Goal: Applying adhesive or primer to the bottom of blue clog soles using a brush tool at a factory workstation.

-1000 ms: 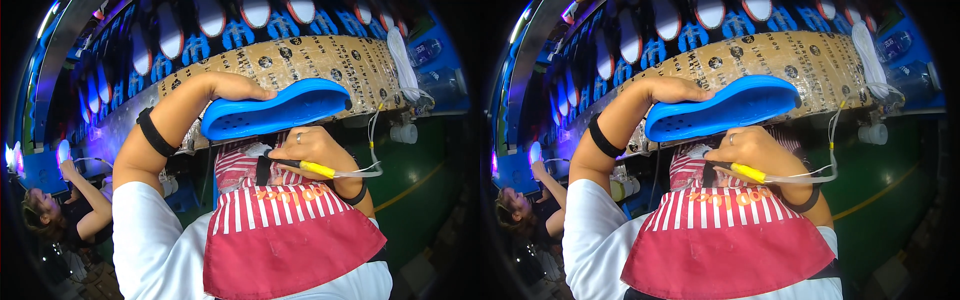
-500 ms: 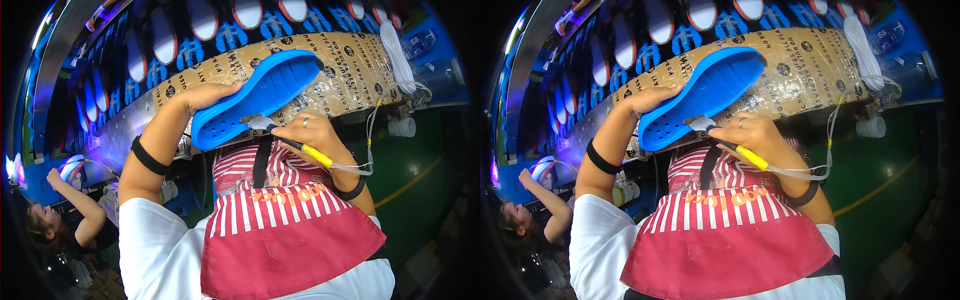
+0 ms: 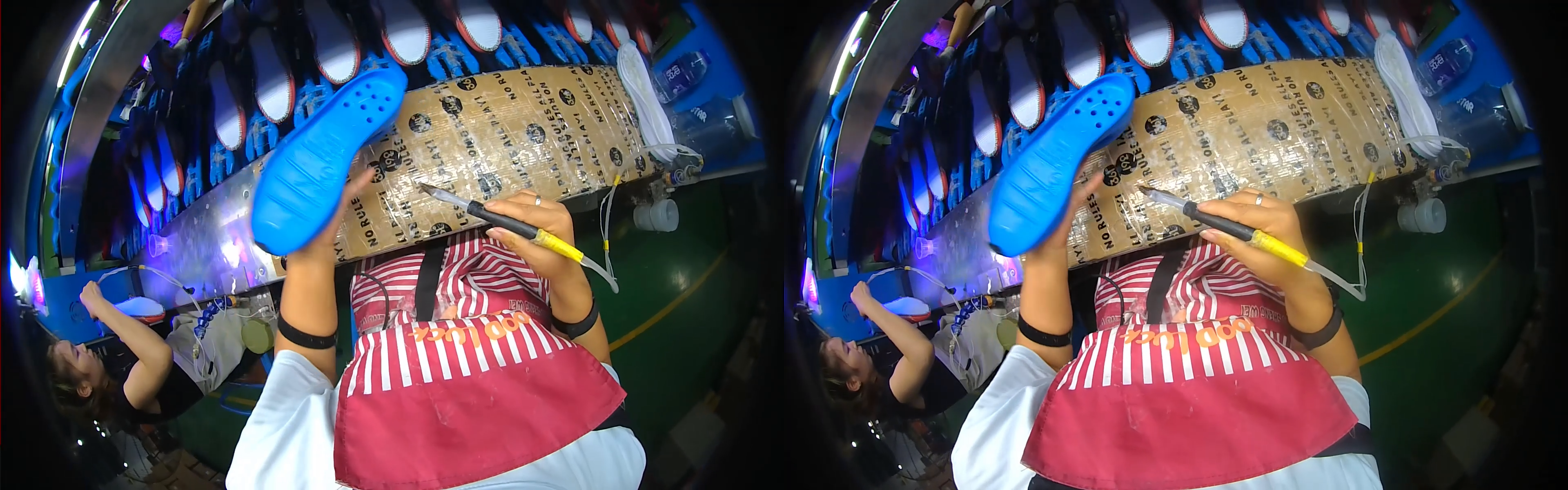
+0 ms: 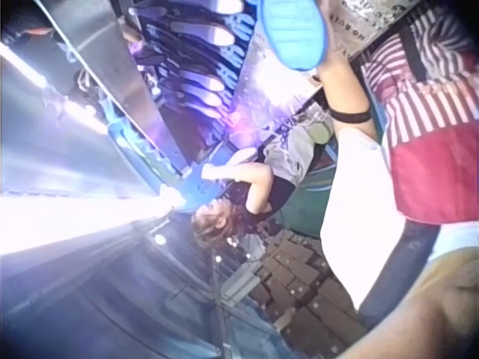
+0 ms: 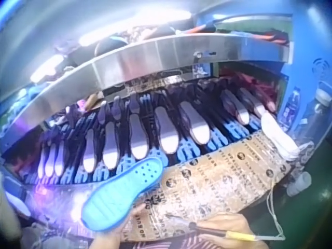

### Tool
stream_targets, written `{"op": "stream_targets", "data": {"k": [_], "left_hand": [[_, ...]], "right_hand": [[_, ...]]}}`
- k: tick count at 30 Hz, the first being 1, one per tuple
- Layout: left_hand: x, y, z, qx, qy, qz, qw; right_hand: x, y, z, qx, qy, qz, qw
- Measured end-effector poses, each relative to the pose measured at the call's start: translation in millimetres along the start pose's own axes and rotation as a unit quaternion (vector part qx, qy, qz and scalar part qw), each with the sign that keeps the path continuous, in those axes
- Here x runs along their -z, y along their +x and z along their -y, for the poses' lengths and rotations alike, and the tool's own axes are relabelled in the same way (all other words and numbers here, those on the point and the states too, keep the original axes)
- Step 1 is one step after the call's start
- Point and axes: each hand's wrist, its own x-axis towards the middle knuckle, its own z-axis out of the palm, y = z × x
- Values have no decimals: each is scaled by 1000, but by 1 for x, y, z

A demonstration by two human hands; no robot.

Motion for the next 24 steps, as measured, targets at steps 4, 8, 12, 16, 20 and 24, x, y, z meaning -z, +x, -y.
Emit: {"op": "stream_targets", "data": {"k": [4, 8, 12, 16, 20, 24], "left_hand": [[39, -28, 27, 126, -187, 141, 964], [37, -49, 43, 250, -223, 81, 939], [28, -52, 57, 275, -278, 105, 915], [11, -53, 68, 250, -197, 120, 940], [-17, -53, 78, 251, -215, 133, 934], [-16, -56, 89, 266, -345, 134, 890]], "right_hand": [[-2, 0, 2, -62, 37, -7, 997], [-5, -3, 3, -155, 148, -57, 975], [-6, 11, 15, -135, 120, -44, 983], [-8, 44, 38, 21, 31, -8, 999], [-23, 63, 46, 95, -156, -129, 975], [-33, 67, 41, 79, -288, -111, 948]]}}
